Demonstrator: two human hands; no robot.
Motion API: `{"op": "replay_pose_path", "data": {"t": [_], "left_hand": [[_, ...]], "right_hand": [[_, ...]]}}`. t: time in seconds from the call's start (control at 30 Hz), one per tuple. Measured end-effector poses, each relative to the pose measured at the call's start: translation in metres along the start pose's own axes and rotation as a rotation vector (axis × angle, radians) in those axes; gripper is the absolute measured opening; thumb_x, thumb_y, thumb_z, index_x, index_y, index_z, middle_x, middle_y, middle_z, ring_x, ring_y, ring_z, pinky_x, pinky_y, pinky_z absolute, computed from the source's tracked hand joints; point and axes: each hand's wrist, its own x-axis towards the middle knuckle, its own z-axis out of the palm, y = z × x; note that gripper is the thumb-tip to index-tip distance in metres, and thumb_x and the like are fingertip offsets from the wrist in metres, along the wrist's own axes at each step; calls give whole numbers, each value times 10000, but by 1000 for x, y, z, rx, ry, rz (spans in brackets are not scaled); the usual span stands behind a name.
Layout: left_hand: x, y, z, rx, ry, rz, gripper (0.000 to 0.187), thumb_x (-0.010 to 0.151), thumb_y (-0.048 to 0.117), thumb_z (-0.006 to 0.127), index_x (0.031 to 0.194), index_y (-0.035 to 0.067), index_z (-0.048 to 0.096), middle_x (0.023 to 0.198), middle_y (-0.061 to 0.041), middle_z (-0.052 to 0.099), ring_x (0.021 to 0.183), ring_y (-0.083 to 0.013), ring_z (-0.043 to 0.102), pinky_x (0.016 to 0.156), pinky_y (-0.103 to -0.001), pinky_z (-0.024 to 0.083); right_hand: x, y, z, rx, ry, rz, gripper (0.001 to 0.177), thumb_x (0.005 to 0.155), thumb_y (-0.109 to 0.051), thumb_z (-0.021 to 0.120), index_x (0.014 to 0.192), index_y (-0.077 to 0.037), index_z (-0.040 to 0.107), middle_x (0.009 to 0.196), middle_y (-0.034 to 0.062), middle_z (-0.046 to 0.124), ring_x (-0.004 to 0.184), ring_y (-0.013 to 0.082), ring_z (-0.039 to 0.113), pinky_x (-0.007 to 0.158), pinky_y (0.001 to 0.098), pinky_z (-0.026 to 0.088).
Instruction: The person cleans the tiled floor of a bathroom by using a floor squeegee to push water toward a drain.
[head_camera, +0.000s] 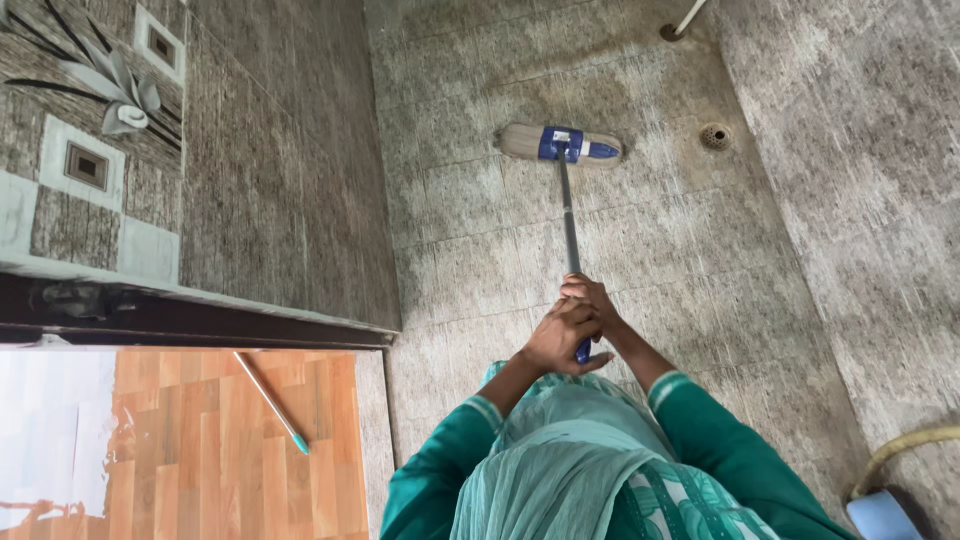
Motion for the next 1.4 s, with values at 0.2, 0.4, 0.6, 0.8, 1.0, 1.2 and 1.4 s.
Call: {"op": "replay_pose_path", "data": {"t": [0.2, 0.4, 0.6, 0.8, 1.0, 1.2, 1.4], "left_hand": [[-8, 47, -24, -386, 242, 435, 427, 909, 440, 629, 906, 18, 696, 933, -150, 721, 890, -306, 728, 865, -423, 609], [-5, 51, -23, -351, 319, 449, 341, 895, 311, 582, 922, -7, 702, 936, -162, 730, 924, -325, 746, 845, -435, 611], [-45, -27, 12, -71, 367, 98, 337, 794, 320, 609, 967, 41, 687, 935, -171, 715, 896, -365, 702, 866, -484, 574], [-78, -7, 41, 127, 258, -274, 624, 790, 357, 724, 1301, 17, 614, 1365, -276, 552, 1238, -447, 552, 982, -531, 469], [-58, 75, 41, -11, 302, -153, 456, 881, 264, 693, 1283, 53, 651, 1411, -210, 572, 1299, -409, 578, 1105, -507, 470], [0, 132, -17, -105, 452, 313, 333, 786, 113, 625, 1087, 27, 738, 1212, -170, 694, 1217, -360, 662, 1110, -491, 487], [31, 137, 14, -231, 459, 481, 274, 776, 147, 599, 990, 33, 726, 1060, -163, 707, 1054, -325, 668, 1002, -447, 514]], "right_hand": [[-7, -121, 7, 224, 129, 342, 76, 878, -48, 657, 897, -51, 584, 882, 64, 585, 800, 191, 556, 666, 316, 528], [9, -130, 3, -33, 137, 267, 217, 786, -59, 685, 715, -52, 481, 704, 50, 518, 727, 195, 508, 638, 334, 447], [7, -20, 29, 8, -97, 106, 223, 849, -274, 648, 804, -80, 546, 803, 67, 571, 848, 252, 558, 755, 400, 484], [-20, 4, 26, -387, -331, 69, 268, 760, -302, 711, 885, -82, 622, 955, 107, 631, 1081, 342, 616, 816, 438, 520], [-51, -62, -16, -258, -317, 299, 206, 833, -245, 696, 841, -66, 594, 918, 83, 626, 1045, 263, 642, 848, 369, 542], [-12, -173, -78, -7, -215, 12, 293, 831, -331, 679, 926, -65, 599, 953, 79, 628, 1034, 242, 618, 904, 384, 510], [-41, -221, -93, 58, -133, 34, 365, 859, -430, 634, 1024, -105, 614, 1019, 58, 641, 1096, 220, 614, 989, 407, 482]]}}
